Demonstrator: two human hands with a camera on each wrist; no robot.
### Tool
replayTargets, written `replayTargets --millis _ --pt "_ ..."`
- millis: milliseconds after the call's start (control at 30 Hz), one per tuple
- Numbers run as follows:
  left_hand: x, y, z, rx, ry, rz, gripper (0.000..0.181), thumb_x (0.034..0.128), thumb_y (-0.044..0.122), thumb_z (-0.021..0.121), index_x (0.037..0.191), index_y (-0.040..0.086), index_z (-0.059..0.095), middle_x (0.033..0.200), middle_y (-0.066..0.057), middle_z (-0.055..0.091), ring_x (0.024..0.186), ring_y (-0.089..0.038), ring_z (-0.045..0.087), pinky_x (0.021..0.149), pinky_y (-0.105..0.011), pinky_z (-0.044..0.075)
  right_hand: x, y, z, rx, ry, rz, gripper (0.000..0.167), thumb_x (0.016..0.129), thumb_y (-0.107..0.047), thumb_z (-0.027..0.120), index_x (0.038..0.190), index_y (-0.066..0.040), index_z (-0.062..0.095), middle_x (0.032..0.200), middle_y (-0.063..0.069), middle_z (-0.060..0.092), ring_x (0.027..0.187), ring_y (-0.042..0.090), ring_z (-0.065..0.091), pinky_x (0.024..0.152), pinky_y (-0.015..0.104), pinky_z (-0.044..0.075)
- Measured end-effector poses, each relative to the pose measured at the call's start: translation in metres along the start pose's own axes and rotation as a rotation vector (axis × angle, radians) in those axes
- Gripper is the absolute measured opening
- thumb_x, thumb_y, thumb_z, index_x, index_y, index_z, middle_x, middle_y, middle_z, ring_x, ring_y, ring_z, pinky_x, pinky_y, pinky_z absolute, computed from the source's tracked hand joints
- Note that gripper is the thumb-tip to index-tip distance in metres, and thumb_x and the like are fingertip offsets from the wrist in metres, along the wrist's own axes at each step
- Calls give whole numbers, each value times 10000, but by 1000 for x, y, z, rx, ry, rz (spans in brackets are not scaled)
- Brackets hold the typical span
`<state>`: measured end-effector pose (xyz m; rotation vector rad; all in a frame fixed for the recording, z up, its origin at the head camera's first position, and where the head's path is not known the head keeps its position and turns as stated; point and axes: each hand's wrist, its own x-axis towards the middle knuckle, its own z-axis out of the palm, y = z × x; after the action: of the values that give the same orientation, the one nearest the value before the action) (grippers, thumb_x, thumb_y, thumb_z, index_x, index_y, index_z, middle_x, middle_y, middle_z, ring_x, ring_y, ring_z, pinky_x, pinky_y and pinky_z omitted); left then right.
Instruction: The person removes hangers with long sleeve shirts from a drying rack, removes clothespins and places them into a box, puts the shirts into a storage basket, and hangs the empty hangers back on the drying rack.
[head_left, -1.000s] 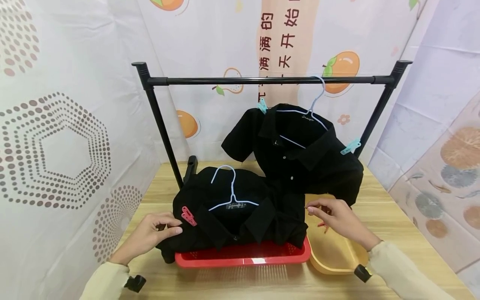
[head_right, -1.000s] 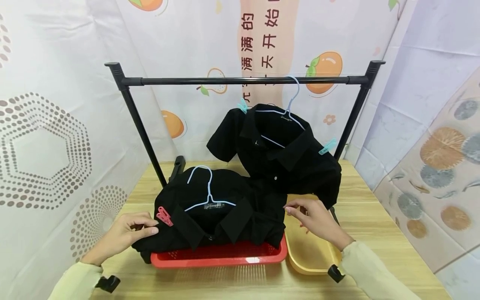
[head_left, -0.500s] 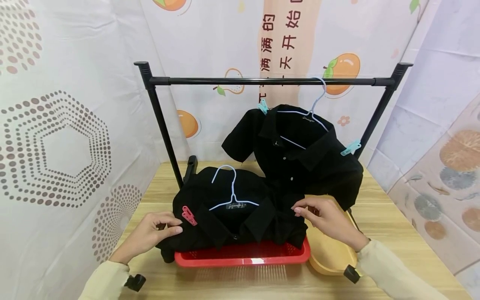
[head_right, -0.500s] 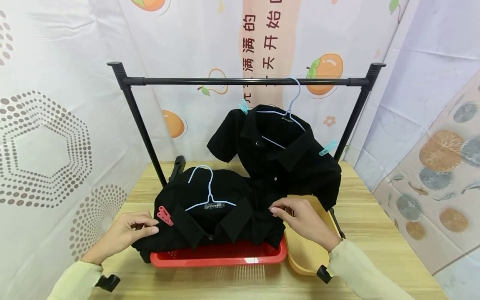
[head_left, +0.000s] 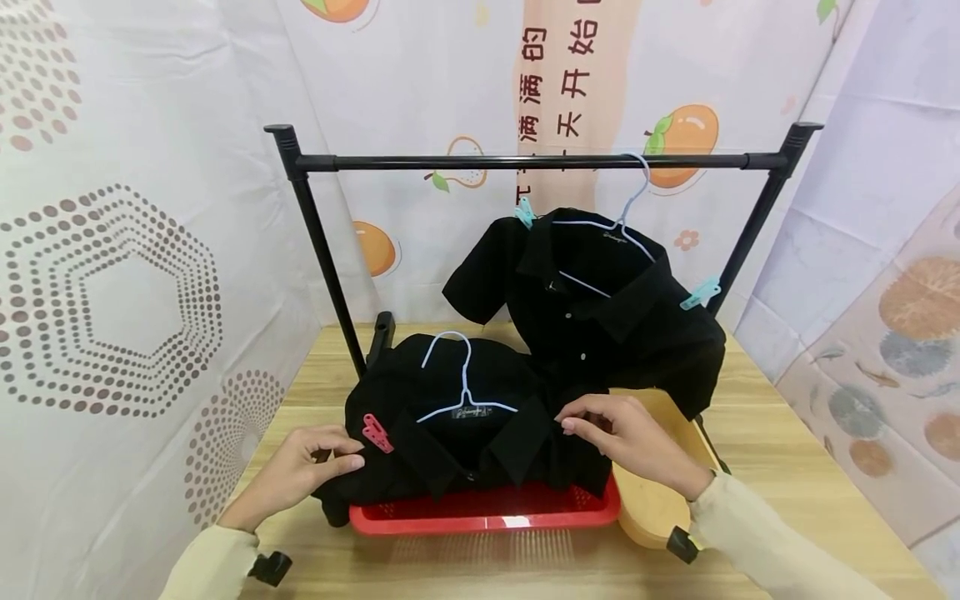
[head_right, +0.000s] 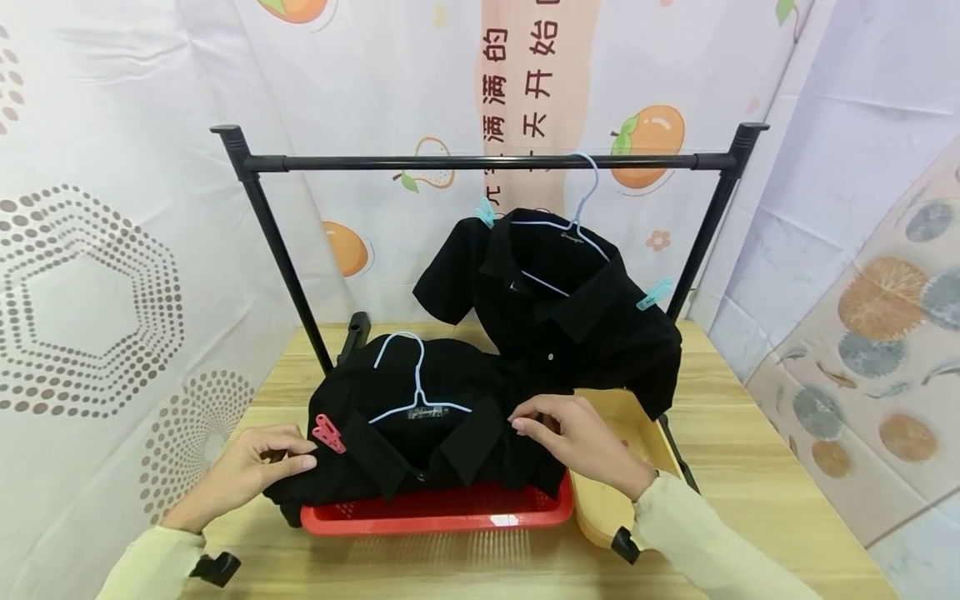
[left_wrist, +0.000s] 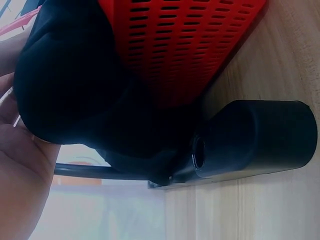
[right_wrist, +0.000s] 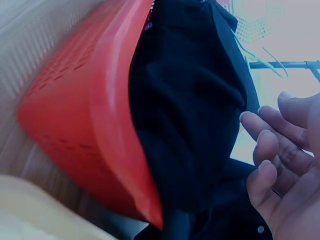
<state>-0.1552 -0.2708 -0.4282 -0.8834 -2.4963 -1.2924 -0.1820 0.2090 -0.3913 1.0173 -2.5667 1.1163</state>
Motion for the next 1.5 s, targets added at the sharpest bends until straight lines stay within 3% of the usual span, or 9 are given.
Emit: replayTargets --millis 167,667,967,1500 --pt "1 1 -1 2 6 12 193 863 -3 803 963 162 816 828 89 688 645 -71 511 535 -256 407 12 -9 5 1 -29 -26 125 992 -248 713 1109 -254 756 931 -177 670 706 65 546 622 236 476" --pt "1 3 -2 -13 -5 32 190 873 -22 785 971 137 816 795 86 667 623 -69 486 518 -266 403 48 -36 30 70 -78 -217 127 996 -195 709 1103 -158 765 867 -155 634 696 47 522 608 235 475" --pt "0 2 -1 -7 -2 15 192 870 -20 789 970 142 817 798 86 671 629 -72 498 526 -262 403 62 -45 45 96 -117 -291 117 1012 -176 684 1087 -129 761 1009 -112 717 711 37 529 624 235 497" --pt "-1 3 -1 -23 -7 10 195 881 -12 782 987 147 818 815 83 681 626 -80 497 525 -263 404 99 -80 65 54 -197 -334 165 1021 -222 675 1124 -118 752 1040 -71 719 705 17 528 666 194 493"
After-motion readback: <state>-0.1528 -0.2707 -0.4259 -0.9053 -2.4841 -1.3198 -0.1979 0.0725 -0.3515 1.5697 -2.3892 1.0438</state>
